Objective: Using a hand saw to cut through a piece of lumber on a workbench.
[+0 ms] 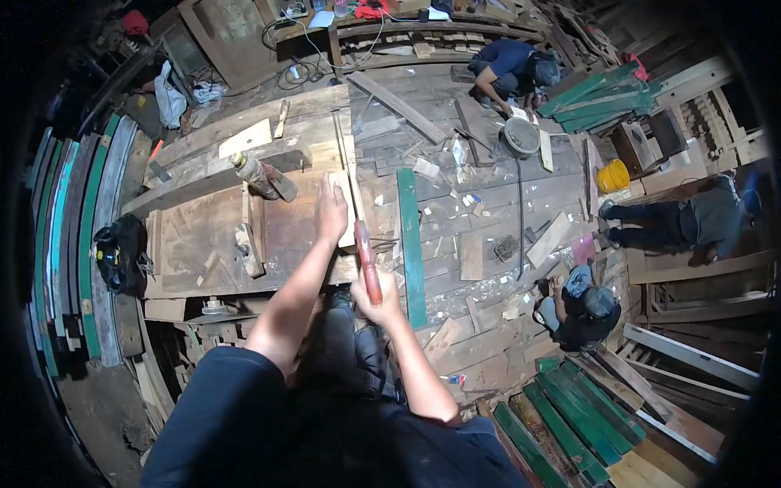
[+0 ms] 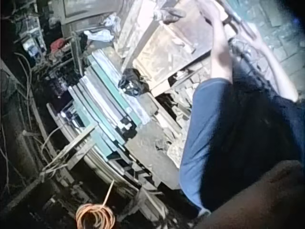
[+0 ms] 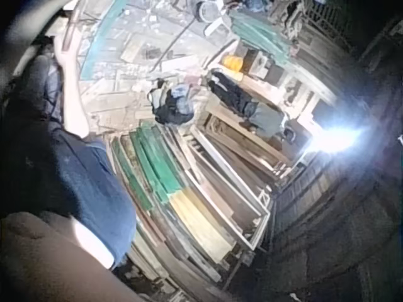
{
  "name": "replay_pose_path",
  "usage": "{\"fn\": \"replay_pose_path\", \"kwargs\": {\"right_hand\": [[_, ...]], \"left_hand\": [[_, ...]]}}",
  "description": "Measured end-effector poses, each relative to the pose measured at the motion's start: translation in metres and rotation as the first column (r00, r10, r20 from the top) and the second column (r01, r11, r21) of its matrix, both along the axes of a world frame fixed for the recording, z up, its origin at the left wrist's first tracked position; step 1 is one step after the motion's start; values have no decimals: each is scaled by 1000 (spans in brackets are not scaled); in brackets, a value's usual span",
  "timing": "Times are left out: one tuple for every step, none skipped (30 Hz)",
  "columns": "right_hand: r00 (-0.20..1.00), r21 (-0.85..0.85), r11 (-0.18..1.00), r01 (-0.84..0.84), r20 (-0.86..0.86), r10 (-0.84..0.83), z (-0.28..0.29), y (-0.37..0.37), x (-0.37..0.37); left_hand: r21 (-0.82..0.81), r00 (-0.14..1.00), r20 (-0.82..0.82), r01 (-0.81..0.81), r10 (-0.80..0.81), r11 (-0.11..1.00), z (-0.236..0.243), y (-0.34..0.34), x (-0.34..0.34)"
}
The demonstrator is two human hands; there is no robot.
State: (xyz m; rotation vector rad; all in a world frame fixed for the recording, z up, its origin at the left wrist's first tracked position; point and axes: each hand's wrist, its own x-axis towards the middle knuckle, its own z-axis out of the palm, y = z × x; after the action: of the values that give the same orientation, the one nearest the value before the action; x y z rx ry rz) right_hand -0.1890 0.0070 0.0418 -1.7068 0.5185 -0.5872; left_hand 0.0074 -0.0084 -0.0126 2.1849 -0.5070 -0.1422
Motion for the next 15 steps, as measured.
{"fn": "replay_pose_path", "kwargs": {"right_hand": [[995, 35, 999, -7, 97, 3, -3, -7, 7], [995, 42, 999, -15, 101, 11, -3, -6, 2], [1000, 45, 999, 12, -2, -12, 0, 7, -16], [994, 45, 998, 32, -106, -27, 9, 27, -39], [987, 3, 1000, -11, -158, 11, 20, 40, -67], [977, -34, 997, -66, -204, 58, 25, 57, -98], [968, -69, 995, -75, -245, 56, 34, 74, -123], [979, 97, 995, 29, -205, -8, 43, 89, -143], [974, 81, 997, 0, -225, 19, 44, 89, -141], [968, 67, 997, -31, -246, 46, 44, 86, -137], [970, 22, 1000, -16, -242, 21, 36, 82, -117], [973, -24, 1000, -1, -232, -5, 33, 67, -79], [992, -134, 984, -114, -70, 105, -6, 42, -57], [996, 65, 994, -84, -12, 85, 2, 26, -23], [999, -86, 996, 20, 42, -16, 8, -9, -13]], "left_hand": [[-2, 1000, 2, -13, 13, 1000, -1, 1, 1], [-3, 1000, 3, -25, 25, 1000, -2, 2, 1], [-21, 999, 42, -27, 27, 999, -15, 5, 6], [-67, 996, 84, -28, 33, 997, -23, 11, 11], [-57, 1000, 11, -24, 24, 998, -16, 9, 5], [-45, 998, -52, -29, 26, 999, -7, 10, 1], [-10, 999, 35, -39, 40, 999, -4, 6, -2], [-4, 1000, -9, -22, 22, 1000, -1, 2, -5], [-9, 1000, 4, -13, 13, 1000, -2, 3, -3], [-12, 1000, 16, -4, 4, 1000, -4, 4, -1], [-3, 1000, -3, -9, 9, 1000, -7, 8, -1], [5, 1000, 2, -16, 16, 1000, -10, 12, 3], [19, 1000, 9, -28, 28, 999, -10, 13, 7], [41, 999, 10, -48, 48, 998, -15, 17, 10], [-47, 999, 29, 18, -17, 999, -1, -15, -7]]}}
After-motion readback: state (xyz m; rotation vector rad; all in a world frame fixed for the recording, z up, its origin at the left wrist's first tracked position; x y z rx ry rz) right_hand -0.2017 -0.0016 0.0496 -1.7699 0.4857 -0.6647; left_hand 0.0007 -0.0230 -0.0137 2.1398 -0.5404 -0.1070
